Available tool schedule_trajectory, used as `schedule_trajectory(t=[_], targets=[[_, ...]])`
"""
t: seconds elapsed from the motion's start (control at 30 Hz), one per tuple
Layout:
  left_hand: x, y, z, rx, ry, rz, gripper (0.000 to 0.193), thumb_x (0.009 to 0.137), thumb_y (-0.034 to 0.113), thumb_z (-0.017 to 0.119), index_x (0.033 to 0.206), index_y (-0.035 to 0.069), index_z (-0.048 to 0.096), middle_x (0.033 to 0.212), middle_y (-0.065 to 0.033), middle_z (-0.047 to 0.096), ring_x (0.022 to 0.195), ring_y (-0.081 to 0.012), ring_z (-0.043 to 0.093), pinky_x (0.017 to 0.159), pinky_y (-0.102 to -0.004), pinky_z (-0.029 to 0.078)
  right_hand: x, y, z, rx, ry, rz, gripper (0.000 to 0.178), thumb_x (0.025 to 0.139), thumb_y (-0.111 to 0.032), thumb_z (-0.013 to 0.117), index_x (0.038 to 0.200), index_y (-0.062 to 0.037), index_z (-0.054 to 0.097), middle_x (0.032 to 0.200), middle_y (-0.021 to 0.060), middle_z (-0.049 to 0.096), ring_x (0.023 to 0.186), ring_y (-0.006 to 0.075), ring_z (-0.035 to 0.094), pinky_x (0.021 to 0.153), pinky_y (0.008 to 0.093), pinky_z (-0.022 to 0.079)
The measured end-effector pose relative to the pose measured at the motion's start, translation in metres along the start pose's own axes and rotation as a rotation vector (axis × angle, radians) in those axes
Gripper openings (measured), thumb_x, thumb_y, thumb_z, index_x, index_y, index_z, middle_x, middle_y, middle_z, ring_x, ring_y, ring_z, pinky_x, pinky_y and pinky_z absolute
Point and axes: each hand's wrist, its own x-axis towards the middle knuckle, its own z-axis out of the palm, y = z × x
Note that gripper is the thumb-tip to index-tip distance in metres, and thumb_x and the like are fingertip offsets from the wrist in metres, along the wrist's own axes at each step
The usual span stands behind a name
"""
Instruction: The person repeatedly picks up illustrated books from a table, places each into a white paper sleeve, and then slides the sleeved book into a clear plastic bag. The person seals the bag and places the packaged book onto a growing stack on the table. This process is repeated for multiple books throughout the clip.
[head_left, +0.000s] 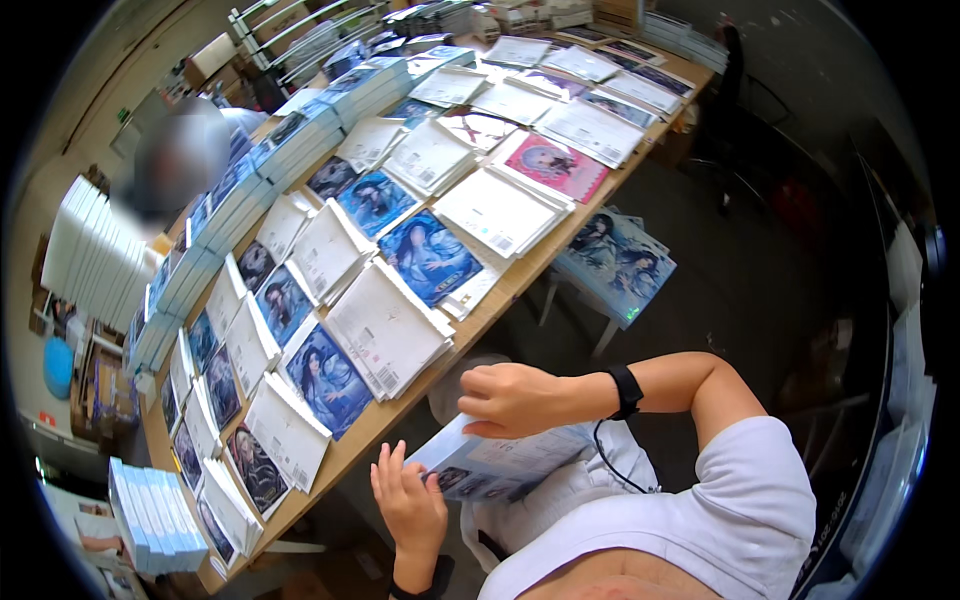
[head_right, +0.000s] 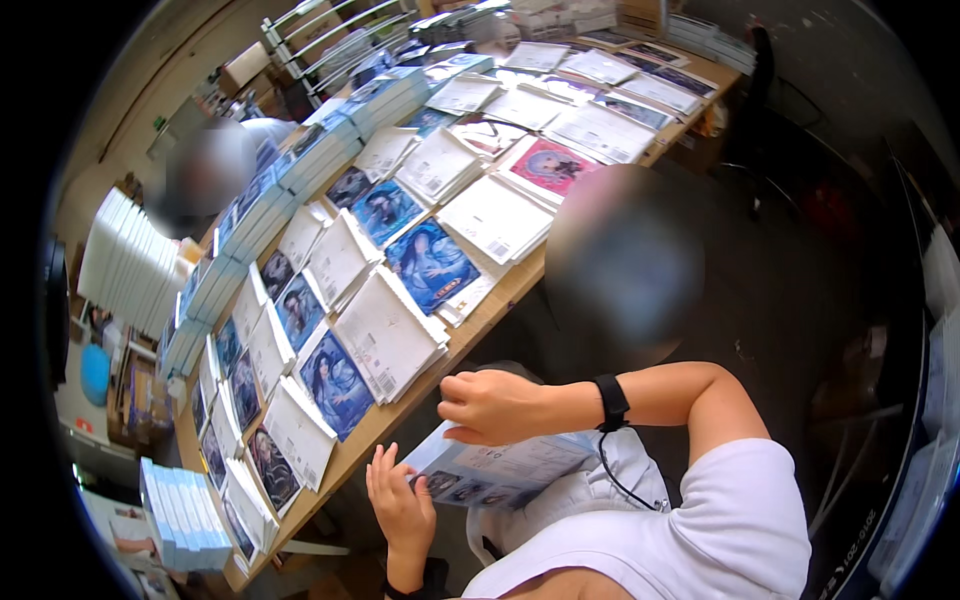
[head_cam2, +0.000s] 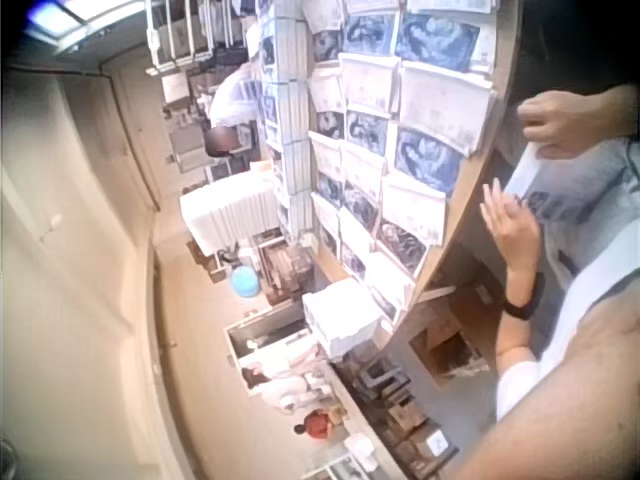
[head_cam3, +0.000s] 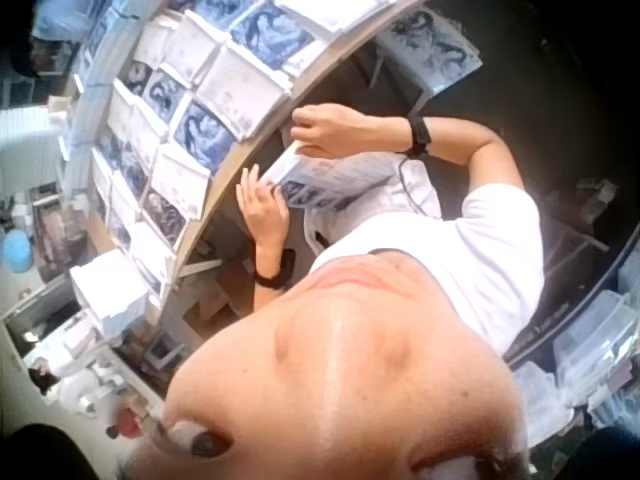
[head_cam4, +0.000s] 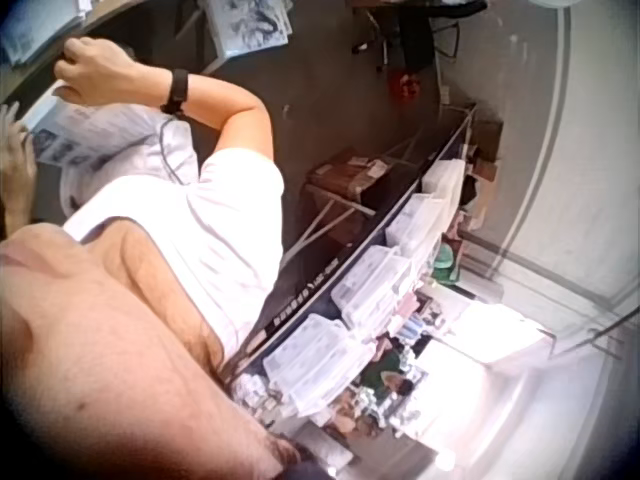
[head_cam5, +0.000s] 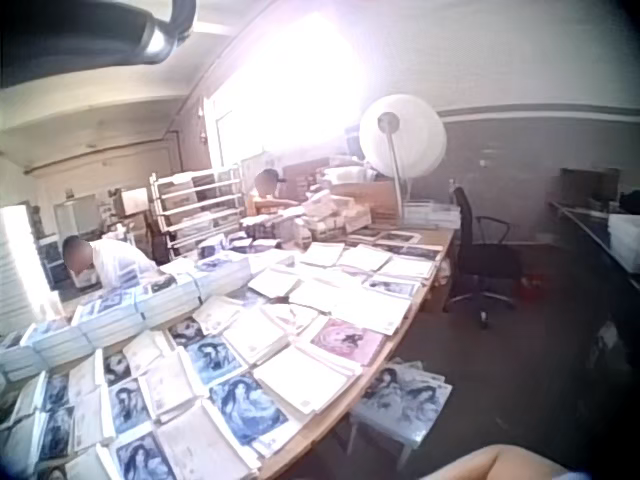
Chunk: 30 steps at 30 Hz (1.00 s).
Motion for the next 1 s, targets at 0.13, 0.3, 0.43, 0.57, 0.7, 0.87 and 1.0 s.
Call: schedule_trajectory(t=[0.13, 0.3, 0.43, 0.57, 0.7, 0.87, 1.0], targets=[[0.026, 0.033, 0.0, -0.239, -0.065, 0.102, 0.042, 0.078, 0.005, 0.062, 0.116, -0.002, 0.047, 0.12, -0.0219, 0.052, 0.111, -0.04, 0.05, 0.096, -0.0483, 0.037, 0.003, -0.017, 0.007, 0.044, 0.119, -0.038, 0.021, 0.077, -0.021, 0.066, 0.076, -0.0049, 0.052, 0.079, 0.0093, 0.044, 0.067, 0.0221, 0.05, 0.056, 0.0314, 0.046], [0.032, 0.041, 0.014, -0.428, -0.012, 0.112, 0.048, 0.078, 0.005, 0.063, 0.122, -0.005, 0.046, 0.111, -0.0228, 0.056, 0.098, -0.0399, 0.055, 0.086, -0.0419, 0.043, -0.008, -0.017, 0.009, 0.049, 0.122, -0.007, 0.018, 0.073, -0.016, 0.064, 0.075, -0.0022, 0.052, 0.078, 0.0087, 0.044, 0.067, 0.0209, 0.049, 0.055, 0.0286, 0.045], [0.033, 0.043, 0.021, -0.446, 0.017, 0.119, 0.043, 0.08, 0.007, 0.062, 0.119, -0.005, 0.049, 0.107, -0.0216, 0.057, 0.097, -0.0397, 0.055, 0.083, -0.0415, 0.043, -0.014, -0.013, 0.013, -0.012, 0.103, -0.034, 0.018, 0.071, -0.016, 0.064, 0.074, -0.002, 0.053, 0.077, 0.0079, 0.044, 0.067, 0.0194, 0.048, 0.053, 0.0263, 0.045], [0.038, 0.043, 0.023, -0.481, -0.017, 0.079, 0.04, 0.08, 0.009, 0.062, 0.117, -0.003, 0.05, 0.108, -0.0204, 0.057, 0.097, -0.0385, 0.055, 0.083, -0.0412, 0.043, -0.012, -0.012, 0.014, -0.134, 0.103, -0.054, 0.015, 0.072, -0.019, 0.064, 0.069, -0.0047, 0.058, 0.073, 0.0053, 0.046, 0.071, 0.0172, 0.048, 0.052, 0.0239, 0.045], [0.043, 0.041, 0.026, -0.504, -0.044, 0.059, 0.041, 0.077, 0.007, 0.062, 0.116, -0.002, 0.05, 0.105, -0.0189, 0.058, 0.096, -0.0373, 0.055, 0.083, -0.0421, 0.042, -0.01, -0.007, 0.014, -0.225, 0.062, -0.063, 0.016, 0.072, -0.021, 0.063, 0.065, -0.0066, 0.062, 0.072, 0.0027, 0.049, 0.077, 0.0165, 0.048, 0.054, 0.0226, 0.046], [0.052, 0.034, 0.025, -0.609, -0.1, -0.032, 0.043, 0.074, 0.007, 0.065, 0.115, 0.002, 0.052, 0.105, -0.0163, 0.06, 0.098, -0.0357, 0.055, 0.085, -0.0424, 0.042, -0.006, -0.005, 0.016, -0.089, 0.046, 0.072, 0.014, 0.078, -0.018, 0.061, 0.074, -0.004, 0.059, 0.075, 0.0065, 0.047, 0.068, 0.0211, 0.052, 0.058, 0.0276, 0.048], [0.056, 0.026, 0.025, -0.69, -0.139, -0.037, 0.043, 0.074, 0.01, 0.064, 0.115, 0.003, 0.053, 0.11, -0.0158, 0.058, 0.103, -0.0351, 0.054, 0.089, -0.0417, 0.042, -0.004, -0.002, 0.01, 0.01, -0.056, 0.147, 0.015, 0.081, -0.017, 0.06, 0.077, -0.0042, 0.053, 0.077, 0.0089, 0.046, 0.071, 0.0239, 0.052, 0.059, 0.0318, 0.047]])
